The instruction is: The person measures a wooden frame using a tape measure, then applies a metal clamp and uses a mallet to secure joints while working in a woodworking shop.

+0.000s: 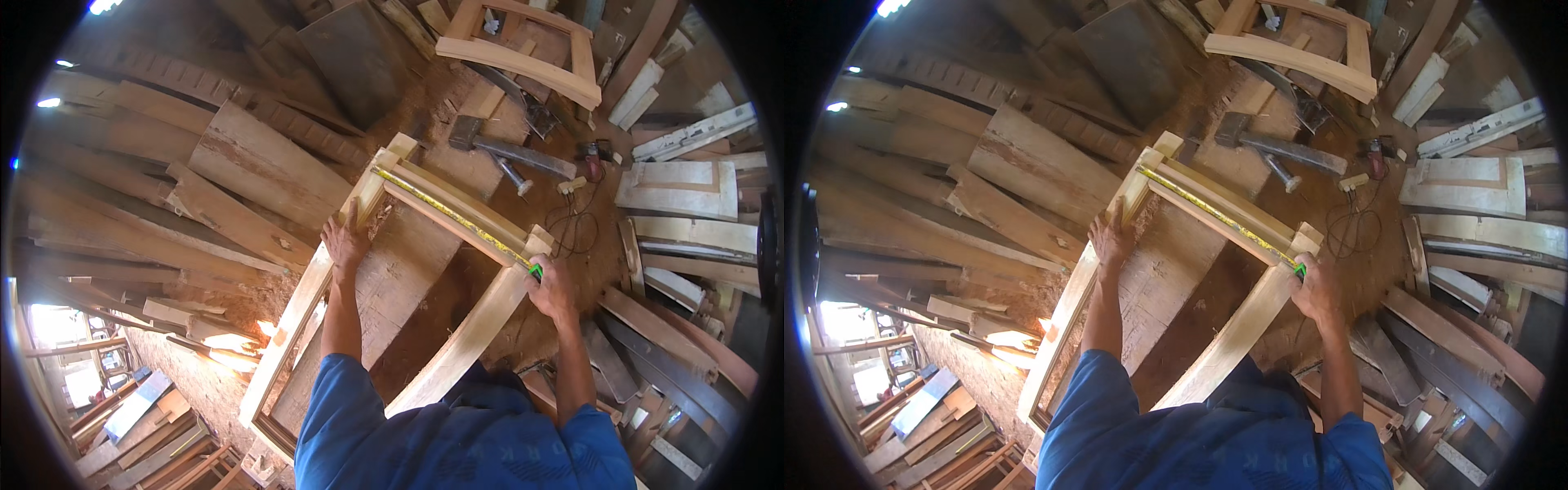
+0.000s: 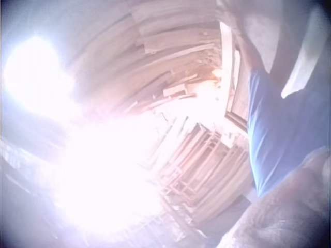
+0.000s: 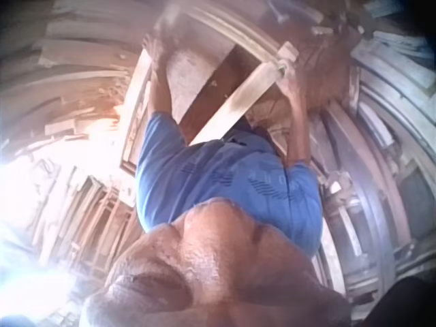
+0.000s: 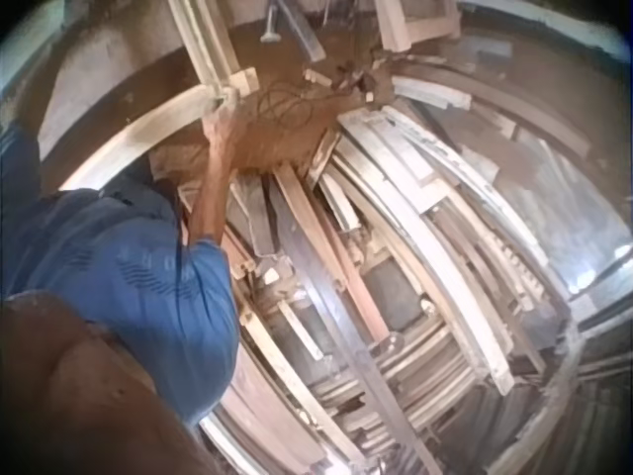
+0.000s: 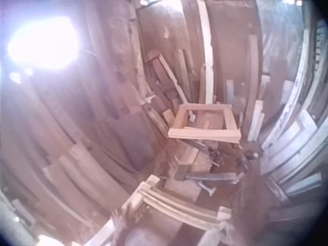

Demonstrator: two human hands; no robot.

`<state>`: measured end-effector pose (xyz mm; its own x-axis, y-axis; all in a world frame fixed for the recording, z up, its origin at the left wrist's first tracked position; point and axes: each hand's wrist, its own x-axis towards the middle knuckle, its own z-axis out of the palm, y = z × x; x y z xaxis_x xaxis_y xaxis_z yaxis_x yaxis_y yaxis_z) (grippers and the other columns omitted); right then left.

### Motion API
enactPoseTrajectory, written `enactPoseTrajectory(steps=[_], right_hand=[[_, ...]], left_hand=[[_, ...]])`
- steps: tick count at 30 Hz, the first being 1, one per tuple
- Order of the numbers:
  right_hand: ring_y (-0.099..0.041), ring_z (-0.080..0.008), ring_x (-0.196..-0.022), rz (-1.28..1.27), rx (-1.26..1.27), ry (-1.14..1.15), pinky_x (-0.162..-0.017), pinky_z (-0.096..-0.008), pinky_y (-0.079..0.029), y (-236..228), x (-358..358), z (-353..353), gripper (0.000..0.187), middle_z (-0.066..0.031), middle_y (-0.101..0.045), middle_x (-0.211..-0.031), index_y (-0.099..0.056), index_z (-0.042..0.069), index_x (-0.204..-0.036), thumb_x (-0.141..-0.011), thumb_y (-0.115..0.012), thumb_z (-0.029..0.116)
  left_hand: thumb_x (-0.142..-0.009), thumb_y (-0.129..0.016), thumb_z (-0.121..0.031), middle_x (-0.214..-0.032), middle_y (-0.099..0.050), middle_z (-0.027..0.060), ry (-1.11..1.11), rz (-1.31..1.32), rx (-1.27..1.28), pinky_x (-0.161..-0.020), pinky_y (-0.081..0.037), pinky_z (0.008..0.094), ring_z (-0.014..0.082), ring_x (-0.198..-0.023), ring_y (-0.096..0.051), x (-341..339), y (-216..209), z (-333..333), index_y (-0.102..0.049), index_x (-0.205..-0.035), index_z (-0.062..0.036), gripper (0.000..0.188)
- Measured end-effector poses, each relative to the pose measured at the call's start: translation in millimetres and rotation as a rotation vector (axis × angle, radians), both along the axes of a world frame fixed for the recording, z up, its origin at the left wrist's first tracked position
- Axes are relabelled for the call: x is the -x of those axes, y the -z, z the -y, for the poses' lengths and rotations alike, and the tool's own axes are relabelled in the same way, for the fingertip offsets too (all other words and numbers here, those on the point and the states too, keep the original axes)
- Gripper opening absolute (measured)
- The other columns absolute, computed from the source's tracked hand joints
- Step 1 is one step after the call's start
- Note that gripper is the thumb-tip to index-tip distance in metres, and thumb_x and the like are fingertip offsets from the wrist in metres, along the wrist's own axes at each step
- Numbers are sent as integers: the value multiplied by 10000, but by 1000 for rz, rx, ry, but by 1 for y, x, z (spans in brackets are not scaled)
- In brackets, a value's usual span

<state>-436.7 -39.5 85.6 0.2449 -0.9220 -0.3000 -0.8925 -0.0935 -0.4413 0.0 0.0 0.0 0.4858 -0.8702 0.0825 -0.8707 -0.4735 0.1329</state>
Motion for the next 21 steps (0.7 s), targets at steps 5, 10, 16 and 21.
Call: enactPoseTrajectory(steps=[5, 10, 16, 21], right_hand=[[-623, -413, -881, 66, 20, 18, -764, -467, -503, 6, -17, 2, 354, -233, -626, -956, -640, 97, -1096, -776, -701, 235], [-611, -412, -919, 22, 82, 3, -781, -476, -500, 10, -19, 3, 367, -237, -615, -968, -642, 117, -1121, -783, -694, 250], [-593, -404, -950, 67, 65, 39, -800, -474, -497, 2, 17, -11, 363, -244, -599, -963, -639, 144, -1140, -796, -702, 241], [-591, -395, -973, 32, 115, 47, -805, -472, -498, -9, 49, -25, 352, -227, -591, -994, -639, 163, -1137, -798, -715, 219]], left_hand=[[-791, -717, -293, -1329, -489, 229, -8, -42, 31, -1001, -359, 499, 397, -1189, -474, -7, -10, 9, -450, -1463, -311, 723], [-795, -706, -302, -1337, -484, 239, 7, -42, 52, -1006, -357, 513, 410, -1178, -481, -2, 6, 6, -436, -1472, -323, 729], [-843, -666, -407, -1218, -530, 240, 87, 206, 10, -858, -436, 598, 433, -1065, -514, -5, 22, 7, -356, -1506, -367, 733], [-853, -664, -411, -1302, -500, 200, 10, 78, -6, -965, -377, 555, 413, -1142, -492, -7, 23, 4, -398, -1487, -351, 690]])
